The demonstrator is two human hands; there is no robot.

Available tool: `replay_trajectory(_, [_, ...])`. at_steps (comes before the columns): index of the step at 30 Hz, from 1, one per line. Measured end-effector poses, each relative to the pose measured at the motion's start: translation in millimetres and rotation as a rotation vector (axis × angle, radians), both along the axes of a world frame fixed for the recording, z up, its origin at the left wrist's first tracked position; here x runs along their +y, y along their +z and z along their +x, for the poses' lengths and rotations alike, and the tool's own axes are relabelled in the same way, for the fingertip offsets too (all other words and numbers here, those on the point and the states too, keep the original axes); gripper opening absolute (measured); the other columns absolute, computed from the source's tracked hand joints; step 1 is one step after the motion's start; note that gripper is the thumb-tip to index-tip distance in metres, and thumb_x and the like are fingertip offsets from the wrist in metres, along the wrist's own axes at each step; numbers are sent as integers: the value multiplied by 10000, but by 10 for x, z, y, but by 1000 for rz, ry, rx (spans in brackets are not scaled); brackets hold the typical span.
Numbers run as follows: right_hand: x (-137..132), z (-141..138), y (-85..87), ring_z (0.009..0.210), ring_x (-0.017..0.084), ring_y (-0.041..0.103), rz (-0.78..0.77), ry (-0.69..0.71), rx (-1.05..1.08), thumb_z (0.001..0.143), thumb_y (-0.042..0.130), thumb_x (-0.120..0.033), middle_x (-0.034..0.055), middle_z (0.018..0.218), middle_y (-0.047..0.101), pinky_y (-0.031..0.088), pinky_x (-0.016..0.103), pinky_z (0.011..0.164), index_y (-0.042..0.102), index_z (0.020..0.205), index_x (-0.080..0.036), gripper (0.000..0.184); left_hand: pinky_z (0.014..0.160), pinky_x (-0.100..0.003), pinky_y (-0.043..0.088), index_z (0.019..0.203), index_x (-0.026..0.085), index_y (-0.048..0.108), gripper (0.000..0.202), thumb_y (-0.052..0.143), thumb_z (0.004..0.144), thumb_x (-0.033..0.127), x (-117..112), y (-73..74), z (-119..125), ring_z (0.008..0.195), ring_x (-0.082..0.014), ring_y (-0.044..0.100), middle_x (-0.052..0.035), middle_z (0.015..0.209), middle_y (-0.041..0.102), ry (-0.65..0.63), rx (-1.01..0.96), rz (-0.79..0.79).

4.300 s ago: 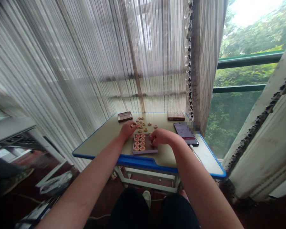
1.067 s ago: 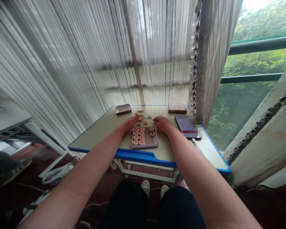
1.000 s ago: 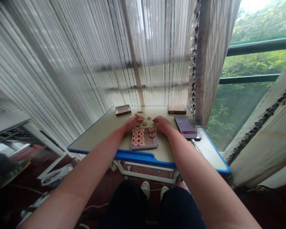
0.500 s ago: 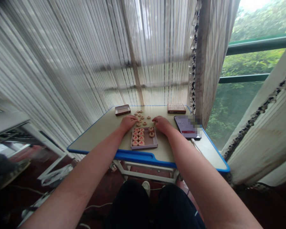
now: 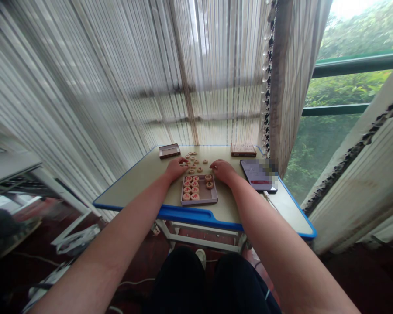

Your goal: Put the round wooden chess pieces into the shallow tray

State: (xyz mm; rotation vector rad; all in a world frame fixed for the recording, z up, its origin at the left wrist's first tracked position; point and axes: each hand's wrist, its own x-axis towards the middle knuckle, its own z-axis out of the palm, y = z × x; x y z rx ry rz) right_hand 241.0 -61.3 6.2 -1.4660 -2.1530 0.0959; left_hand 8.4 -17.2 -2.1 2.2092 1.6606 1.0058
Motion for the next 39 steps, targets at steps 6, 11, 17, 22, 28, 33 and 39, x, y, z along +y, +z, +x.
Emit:
replay_trajectory(6, [-22,-4,10,842,147,569,-5,-19,2,772,490,-148,74,969,617,416,232,791,674,891,-164,220,733,-284,451,858,156,668,283,631,624,311,51,-45,-41,786,-184,597,-72,854,669,5,-20,-70])
replay_trajectory(11, [-8,-43,7,896,164,558,48,-18,-21,820,436,-203,82,943,636,387,263,842,675,879,-164,249,731,-283,462,900,153,626,298,642,623,262,31,-24,-14,785,-165,598,-66,869,660,-41,-150,-6])
replay_trajectory(17, [-113,-144,70,933,190,524,209,1,81,823,469,-323,67,955,638,374,318,858,653,892,-192,236,765,-312,467,931,155,580,381,698,574,215,-93,89,92,832,-157,587,-53,872,642,-192,-343,70])
replay_trajectory(22, [-167,-222,118,901,171,538,266,90,185,807,504,-312,52,921,631,397,309,831,635,900,-207,191,758,-324,484,919,130,573,382,712,582,246,-182,157,176,805,-141,592,-68,886,635,-389,-640,-127])
replay_trajectory(28, [-218,-297,175,797,139,585,157,125,370,797,518,-323,43,924,635,459,268,727,602,1004,-207,251,782,-331,472,922,118,581,420,736,558,256,-264,221,220,808,-138,596,-72,896,643,-484,-731,-257])
replay_trajectory(33, [-261,-321,198,770,133,600,102,150,407,788,528,-332,28,873,651,470,252,705,633,921,-217,205,784,-343,464,909,113,601,427,748,539,268,-313,252,233,800,-146,601,-71,883,646,-526,-725,-305])
replay_trajectory(39, [-265,-317,202,715,128,596,162,150,445,762,550,-325,31,815,653,468,241,672,633,887,-191,201,782,-342,461,909,110,613,408,743,549,252,-371,292,242,791,-141,601,-77,887,651,-554,-754,-317])
